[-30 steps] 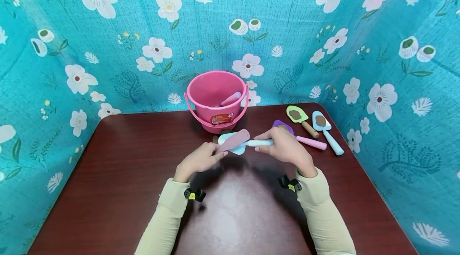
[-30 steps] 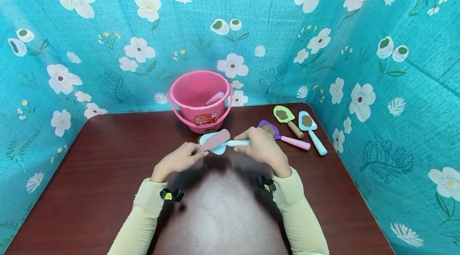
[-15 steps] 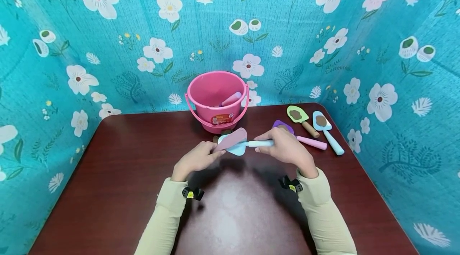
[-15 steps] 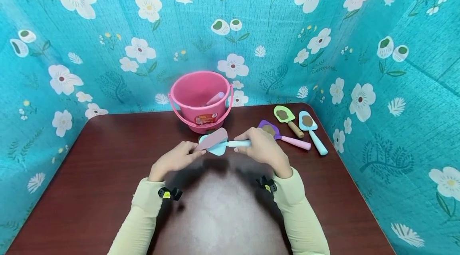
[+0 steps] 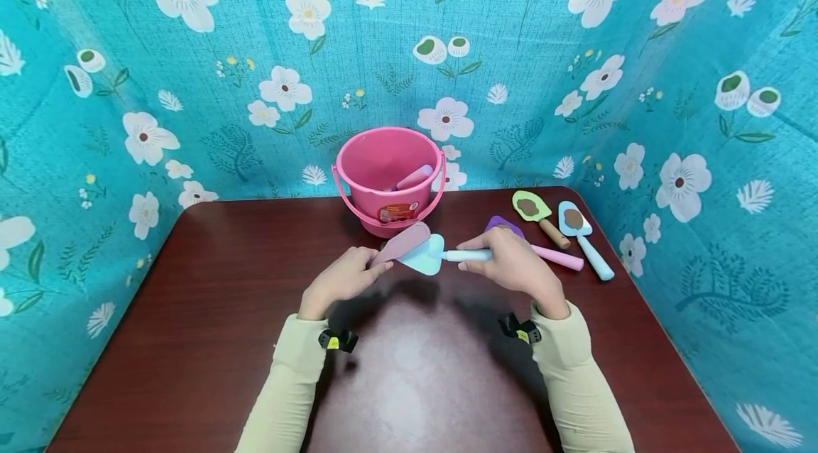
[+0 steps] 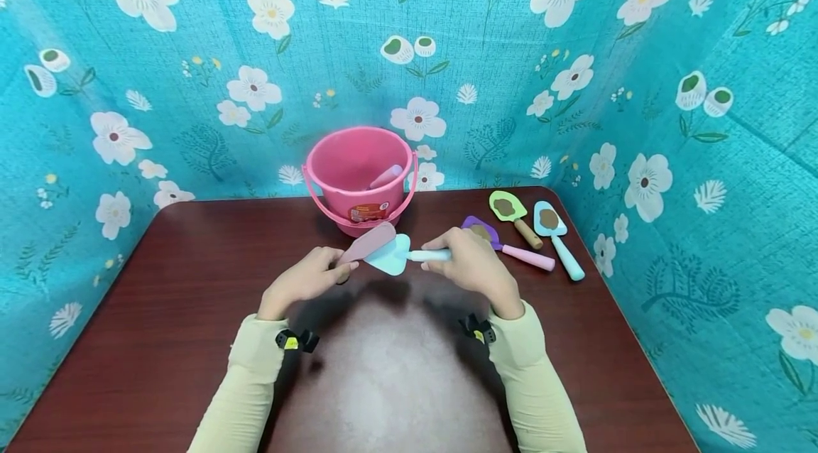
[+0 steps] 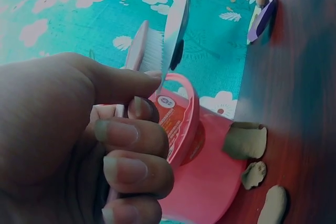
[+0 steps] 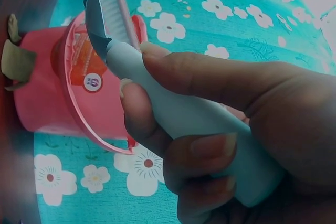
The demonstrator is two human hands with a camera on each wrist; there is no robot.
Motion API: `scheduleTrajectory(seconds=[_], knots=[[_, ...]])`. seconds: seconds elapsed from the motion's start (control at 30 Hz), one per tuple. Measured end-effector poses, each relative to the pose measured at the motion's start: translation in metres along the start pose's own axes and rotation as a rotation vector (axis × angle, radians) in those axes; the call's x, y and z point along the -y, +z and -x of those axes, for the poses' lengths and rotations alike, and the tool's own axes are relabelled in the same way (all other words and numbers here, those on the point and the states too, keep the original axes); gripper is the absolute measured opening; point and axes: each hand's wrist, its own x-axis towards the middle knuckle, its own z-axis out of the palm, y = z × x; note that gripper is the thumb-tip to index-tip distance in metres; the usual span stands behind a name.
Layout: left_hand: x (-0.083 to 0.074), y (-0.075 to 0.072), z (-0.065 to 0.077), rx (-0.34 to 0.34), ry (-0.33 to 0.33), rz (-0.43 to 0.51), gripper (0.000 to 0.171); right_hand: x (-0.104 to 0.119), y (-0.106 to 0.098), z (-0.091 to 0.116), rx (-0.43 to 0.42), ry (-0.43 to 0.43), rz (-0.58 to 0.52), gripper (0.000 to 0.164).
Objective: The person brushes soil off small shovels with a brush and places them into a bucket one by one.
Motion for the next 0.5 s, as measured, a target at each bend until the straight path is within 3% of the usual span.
scheduleTrajectory(seconds=[0.33, 0.5], knots=[[-0.008, 0.014, -0.007, 0.069, 0.026, -0.016, 0.026, 0.005, 0.005, -0.004, -0.020, -0.061, 0.022, 0.030], [-0.006, 0.016, -0.007, 0.051, 0.023, -0.028, 0.030, 0.005, 0.005, -0.002, -0.031, -0.052, 0.016, 0.028]])
